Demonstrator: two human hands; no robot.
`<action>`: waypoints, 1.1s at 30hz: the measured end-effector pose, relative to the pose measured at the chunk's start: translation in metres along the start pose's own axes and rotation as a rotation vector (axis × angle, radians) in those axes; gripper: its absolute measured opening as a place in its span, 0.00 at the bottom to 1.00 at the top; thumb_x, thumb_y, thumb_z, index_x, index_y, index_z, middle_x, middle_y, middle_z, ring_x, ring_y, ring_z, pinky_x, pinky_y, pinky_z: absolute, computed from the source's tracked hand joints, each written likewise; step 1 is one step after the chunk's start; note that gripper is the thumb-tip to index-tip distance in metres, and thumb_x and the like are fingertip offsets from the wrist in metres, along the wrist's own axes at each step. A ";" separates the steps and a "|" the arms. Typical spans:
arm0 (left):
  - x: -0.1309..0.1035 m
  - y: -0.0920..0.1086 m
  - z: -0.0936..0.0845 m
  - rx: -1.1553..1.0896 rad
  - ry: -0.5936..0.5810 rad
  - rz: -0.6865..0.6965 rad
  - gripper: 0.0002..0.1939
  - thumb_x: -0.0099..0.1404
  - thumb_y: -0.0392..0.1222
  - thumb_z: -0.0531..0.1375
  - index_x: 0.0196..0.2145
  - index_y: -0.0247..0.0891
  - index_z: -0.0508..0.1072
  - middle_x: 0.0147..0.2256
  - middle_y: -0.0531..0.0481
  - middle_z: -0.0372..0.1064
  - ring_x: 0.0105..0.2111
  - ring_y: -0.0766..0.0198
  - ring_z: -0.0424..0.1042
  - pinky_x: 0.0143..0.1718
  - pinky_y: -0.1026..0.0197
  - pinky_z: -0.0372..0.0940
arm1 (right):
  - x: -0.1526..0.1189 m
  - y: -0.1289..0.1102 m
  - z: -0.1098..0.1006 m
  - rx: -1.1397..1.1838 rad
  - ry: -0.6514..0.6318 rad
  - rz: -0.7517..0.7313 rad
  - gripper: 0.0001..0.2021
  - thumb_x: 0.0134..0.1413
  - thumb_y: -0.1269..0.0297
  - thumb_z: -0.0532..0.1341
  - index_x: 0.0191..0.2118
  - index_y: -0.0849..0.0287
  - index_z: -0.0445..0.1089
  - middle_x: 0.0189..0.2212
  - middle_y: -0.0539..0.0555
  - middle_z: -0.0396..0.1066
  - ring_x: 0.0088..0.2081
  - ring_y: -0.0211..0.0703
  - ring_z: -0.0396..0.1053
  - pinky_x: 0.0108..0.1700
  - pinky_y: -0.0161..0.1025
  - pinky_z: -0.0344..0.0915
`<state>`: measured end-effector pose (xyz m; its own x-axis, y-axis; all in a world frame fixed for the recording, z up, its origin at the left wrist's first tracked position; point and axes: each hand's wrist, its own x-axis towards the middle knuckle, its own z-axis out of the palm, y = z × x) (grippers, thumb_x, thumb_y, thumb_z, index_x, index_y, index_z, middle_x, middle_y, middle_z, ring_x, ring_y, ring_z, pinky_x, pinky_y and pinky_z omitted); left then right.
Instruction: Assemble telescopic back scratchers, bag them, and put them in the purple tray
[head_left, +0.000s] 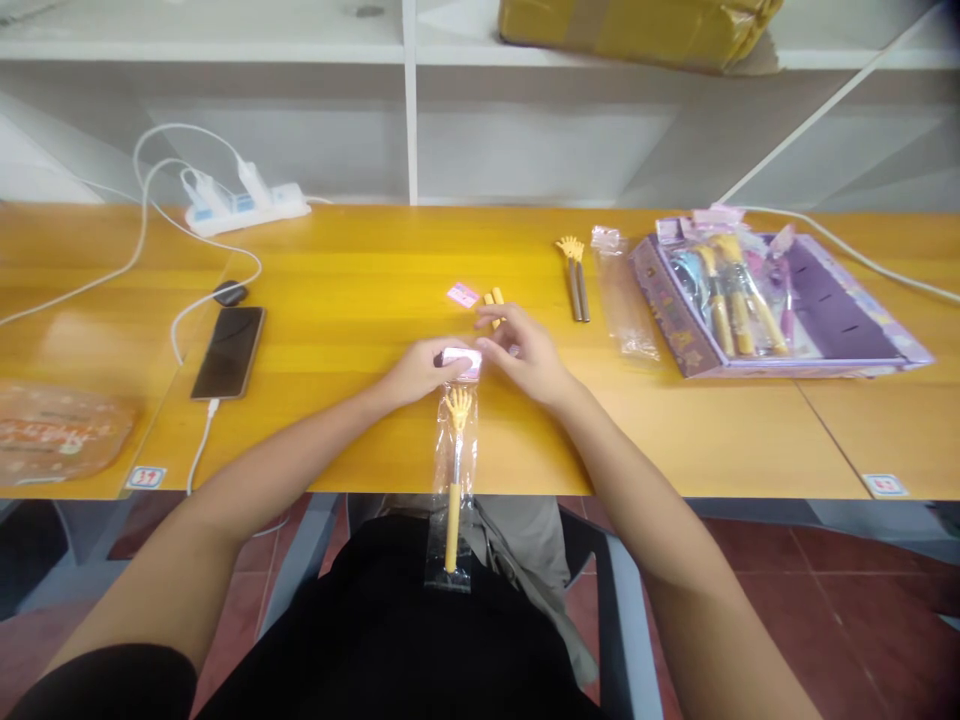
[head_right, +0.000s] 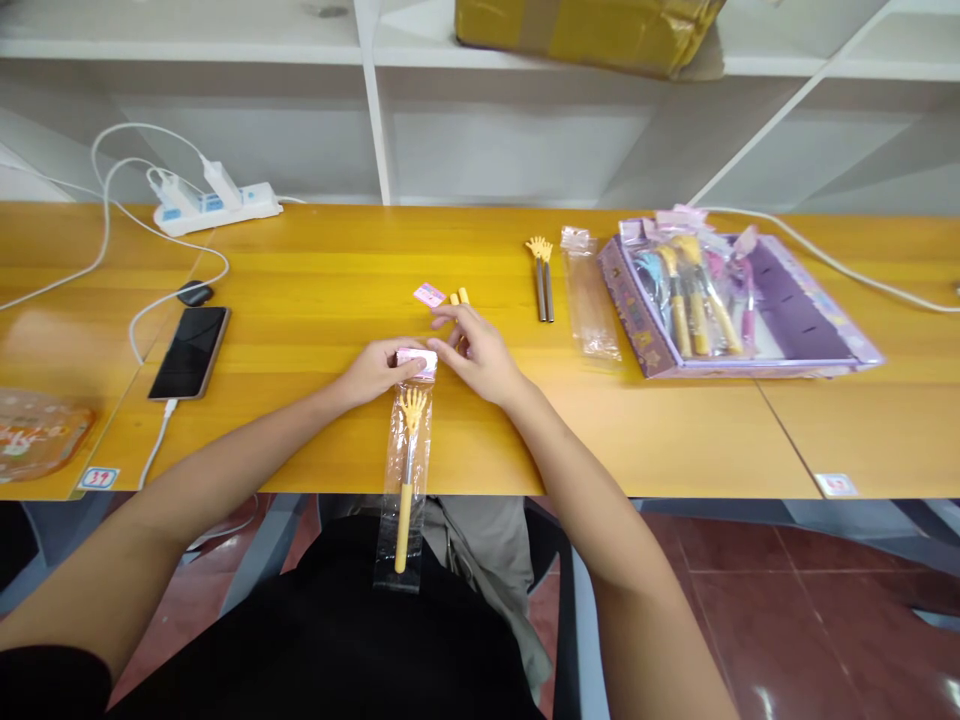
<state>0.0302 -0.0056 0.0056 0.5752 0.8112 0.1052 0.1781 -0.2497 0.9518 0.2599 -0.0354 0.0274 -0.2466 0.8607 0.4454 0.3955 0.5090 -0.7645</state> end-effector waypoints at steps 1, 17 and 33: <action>0.000 0.000 0.000 -0.006 -0.006 0.004 0.14 0.69 0.47 0.67 0.47 0.36 0.80 0.47 0.43 0.82 0.45 0.57 0.79 0.50 0.54 0.70 | 0.001 0.002 0.001 0.008 0.008 0.028 0.11 0.70 0.55 0.67 0.52 0.51 0.78 0.41 0.53 0.77 0.33 0.42 0.70 0.36 0.42 0.68; -0.012 0.002 0.011 0.085 0.019 0.158 0.30 0.71 0.44 0.69 0.66 0.48 0.65 0.59 0.41 0.73 0.48 0.57 0.78 0.47 0.57 0.72 | 0.002 0.018 0.004 0.123 0.169 0.197 0.18 0.66 0.43 0.68 0.39 0.54 0.78 0.31 0.51 0.75 0.29 0.40 0.67 0.30 0.38 0.66; -0.008 0.009 0.009 0.108 0.000 0.096 0.27 0.73 0.44 0.65 0.67 0.46 0.70 0.41 0.50 0.76 0.31 0.66 0.71 0.37 0.61 0.67 | 0.003 0.014 0.001 0.044 0.195 0.156 0.15 0.67 0.46 0.68 0.39 0.53 0.78 0.31 0.50 0.74 0.32 0.42 0.69 0.37 0.41 0.67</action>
<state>0.0345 -0.0196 0.0104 0.5935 0.7810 0.1944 0.2072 -0.3817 0.9008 0.2633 -0.0257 0.0177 -0.0082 0.9169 0.3990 0.3757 0.3726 -0.8485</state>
